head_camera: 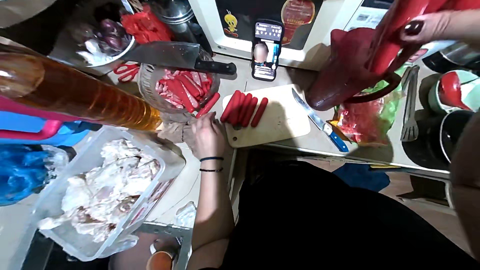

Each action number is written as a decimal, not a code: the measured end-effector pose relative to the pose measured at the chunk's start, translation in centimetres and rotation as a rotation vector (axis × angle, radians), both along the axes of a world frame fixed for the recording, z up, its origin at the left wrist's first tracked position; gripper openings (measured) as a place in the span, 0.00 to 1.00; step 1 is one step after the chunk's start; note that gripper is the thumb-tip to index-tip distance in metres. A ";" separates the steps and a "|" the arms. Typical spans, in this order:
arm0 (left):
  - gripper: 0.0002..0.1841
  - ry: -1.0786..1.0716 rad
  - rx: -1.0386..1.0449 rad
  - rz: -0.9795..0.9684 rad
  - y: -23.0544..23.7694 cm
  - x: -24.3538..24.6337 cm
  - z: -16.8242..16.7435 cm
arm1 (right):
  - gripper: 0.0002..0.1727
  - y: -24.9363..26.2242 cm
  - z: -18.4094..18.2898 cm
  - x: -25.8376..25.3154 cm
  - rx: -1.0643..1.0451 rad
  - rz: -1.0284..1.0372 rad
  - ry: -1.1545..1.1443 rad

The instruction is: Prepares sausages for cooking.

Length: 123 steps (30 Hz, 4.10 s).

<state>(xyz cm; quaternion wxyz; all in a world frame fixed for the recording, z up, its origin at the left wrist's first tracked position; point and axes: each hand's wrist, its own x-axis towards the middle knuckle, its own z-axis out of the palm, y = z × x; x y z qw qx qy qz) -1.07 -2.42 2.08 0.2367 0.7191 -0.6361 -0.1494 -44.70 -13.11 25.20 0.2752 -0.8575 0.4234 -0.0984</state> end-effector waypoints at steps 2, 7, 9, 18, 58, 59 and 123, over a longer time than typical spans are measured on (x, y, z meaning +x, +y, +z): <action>0.20 0.046 -0.022 -0.094 -1.3 -0.6 0.6 | 0.15 6.2 -2.1 5.6 -0.016 -0.237 -0.104; 0.38 -0.013 0.098 -0.161 -3.2 -4.9 1.4 | 0.19 5.3 -13.3 13.9 0.474 -0.490 0.002; 0.38 -0.047 0.013 -0.166 -3.8 -6.4 0.3 | 0.22 3.3 -18.4 14.6 0.482 -0.531 0.055; 0.20 -0.086 -0.010 -0.568 -1.9 -11.3 0.6 | 0.47 2.5 -19.6 15.3 0.437 -0.596 0.153; 0.14 0.528 0.062 -0.859 -1.5 -13.5 4.8 | 0.20 11.6 -16.6 12.4 0.255 -0.634 -1.276; 0.13 0.536 0.048 -0.862 -1.6 -13.4 4.7 | 0.19 11.6 -16.8 12.5 0.240 -0.655 -1.306; 0.14 0.215 0.011 -0.900 1.0 -13.2 9.9 | 0.18 11.7 -9.0 9.6 -0.445 -0.788 -1.338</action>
